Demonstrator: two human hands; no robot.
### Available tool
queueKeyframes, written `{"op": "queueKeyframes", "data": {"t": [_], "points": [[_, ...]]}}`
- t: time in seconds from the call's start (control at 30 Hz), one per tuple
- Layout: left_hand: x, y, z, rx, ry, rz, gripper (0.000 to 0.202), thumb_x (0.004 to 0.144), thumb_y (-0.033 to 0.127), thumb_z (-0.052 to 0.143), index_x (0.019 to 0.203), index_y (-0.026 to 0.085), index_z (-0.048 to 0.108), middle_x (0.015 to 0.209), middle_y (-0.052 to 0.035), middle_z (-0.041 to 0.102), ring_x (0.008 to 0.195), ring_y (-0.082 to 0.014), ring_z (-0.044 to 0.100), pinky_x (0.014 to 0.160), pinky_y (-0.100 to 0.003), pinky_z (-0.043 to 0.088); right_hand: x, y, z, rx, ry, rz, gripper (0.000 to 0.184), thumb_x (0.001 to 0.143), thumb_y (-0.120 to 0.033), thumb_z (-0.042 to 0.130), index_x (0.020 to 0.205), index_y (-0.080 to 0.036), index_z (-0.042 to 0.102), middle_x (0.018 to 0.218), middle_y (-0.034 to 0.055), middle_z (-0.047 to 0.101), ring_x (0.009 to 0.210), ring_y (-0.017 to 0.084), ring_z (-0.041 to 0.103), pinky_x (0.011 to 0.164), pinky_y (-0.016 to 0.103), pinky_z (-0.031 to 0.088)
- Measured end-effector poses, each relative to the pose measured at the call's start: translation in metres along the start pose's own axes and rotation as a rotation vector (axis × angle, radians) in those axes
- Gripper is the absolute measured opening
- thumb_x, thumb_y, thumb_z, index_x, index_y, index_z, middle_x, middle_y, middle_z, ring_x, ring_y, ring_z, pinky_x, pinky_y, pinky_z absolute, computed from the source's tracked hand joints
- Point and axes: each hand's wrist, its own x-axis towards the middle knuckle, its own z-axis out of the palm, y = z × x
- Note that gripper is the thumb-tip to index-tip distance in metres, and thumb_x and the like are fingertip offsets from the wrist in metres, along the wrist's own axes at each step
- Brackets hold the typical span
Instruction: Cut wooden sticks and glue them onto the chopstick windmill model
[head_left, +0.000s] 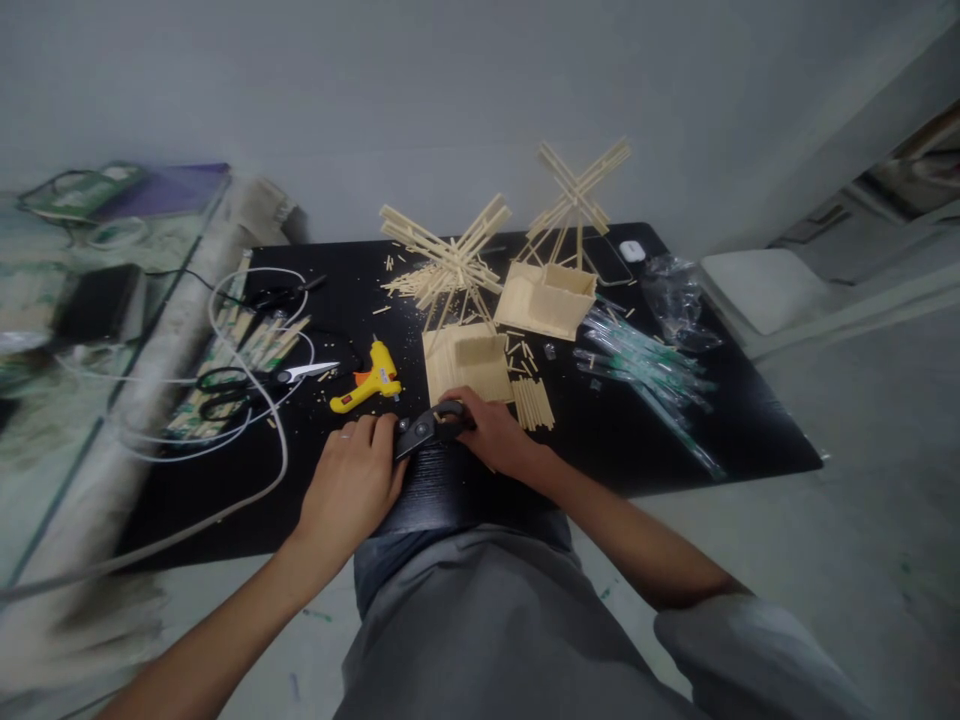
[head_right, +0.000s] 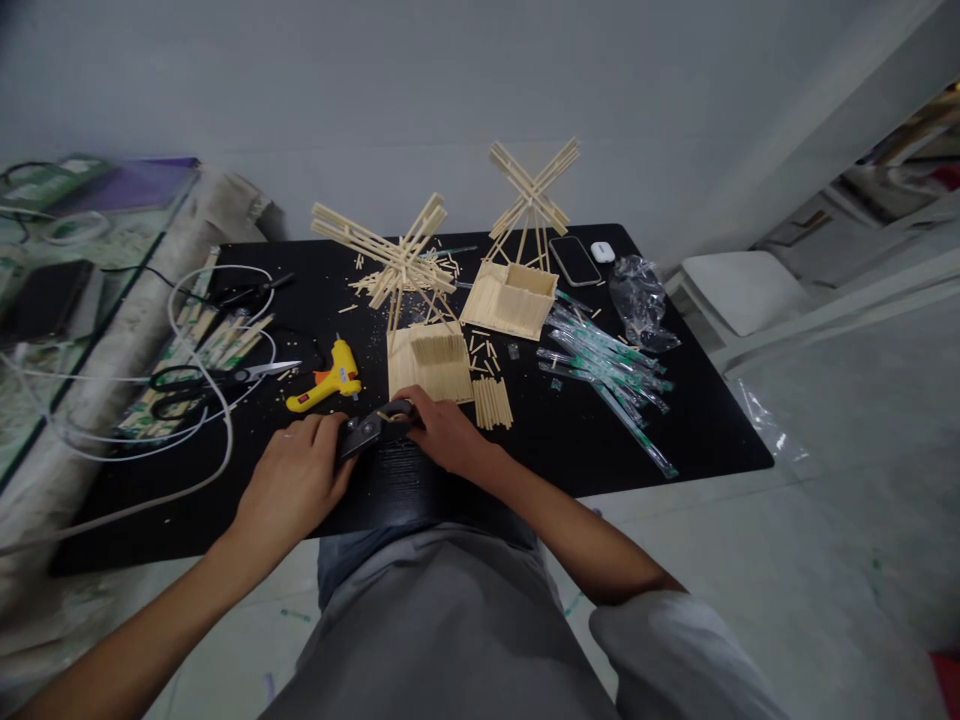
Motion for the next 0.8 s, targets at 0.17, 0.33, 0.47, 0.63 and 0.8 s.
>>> {"op": "queueKeyframes", "data": {"t": [0.17,0.33,0.47,0.63,0.8], "points": [[0.0015,0.0023,-0.0042,0.024,0.014,-0.001,0.025,0.1,0.025,0.058,0.117,0.009,0.066,0.104,-0.0187,0.068,0.092,-0.036,0.065,0.08,-0.045,0.049,-0.0007,-0.0016,-0.001,-0.008,-0.01,0.003,0.039,0.091,-0.01,0.068,0.126,-0.025,0.06,0.103,0.0018,0.078,0.096,0.024,0.077,0.088,0.032,0.053],[0.0023,0.0043,-0.0059,0.062,-0.006,-0.006,0.026,0.102,0.028,0.056,0.118,0.011,0.067,0.1,-0.0172,0.067,0.09,-0.0352,0.066,0.08,-0.044,0.048,-0.0015,-0.0046,-0.0022,-0.007,-0.011,0.009,0.041,0.091,-0.009,0.069,0.128,-0.025,0.06,0.107,0.0018,0.078,0.097,0.023,0.077,0.089,0.031,0.053],[0.0023,0.0051,-0.0055,0.078,-0.011,0.0,0.025,0.102,0.028,0.056,0.116,0.011,0.068,0.097,-0.0164,0.066,0.089,-0.0353,0.066,0.078,-0.044,0.049,-0.0011,-0.0051,-0.0018,-0.014,-0.009,0.015,0.039,0.092,-0.009,0.068,0.127,-0.025,0.061,0.105,0.0019,0.078,0.096,0.023,0.077,0.089,0.031,0.054],[0.0042,0.0049,-0.0042,0.095,-0.057,-0.023,0.02,0.101,0.024,0.056,0.111,0.011,0.068,0.093,-0.0155,0.065,0.087,-0.035,0.067,0.077,-0.044,0.051,-0.0007,-0.0052,-0.0023,-0.026,-0.015,0.015,0.041,0.091,-0.008,0.068,0.128,-0.025,0.061,0.108,0.0021,0.078,0.099,0.023,0.077,0.091,0.032,0.054],[0.0058,0.0038,-0.0044,0.092,-0.141,-0.039,0.022,0.097,0.009,0.05,0.109,0.012,0.067,0.092,-0.0148,0.066,0.084,-0.0333,0.068,0.078,-0.042,0.054,-0.0003,-0.0068,-0.0029,-0.037,-0.019,0.019,0.038,0.093,-0.011,0.07,0.128,-0.024,0.062,0.109,0.0032,0.078,0.099,0.024,0.077,0.092,0.033,0.053]]}}
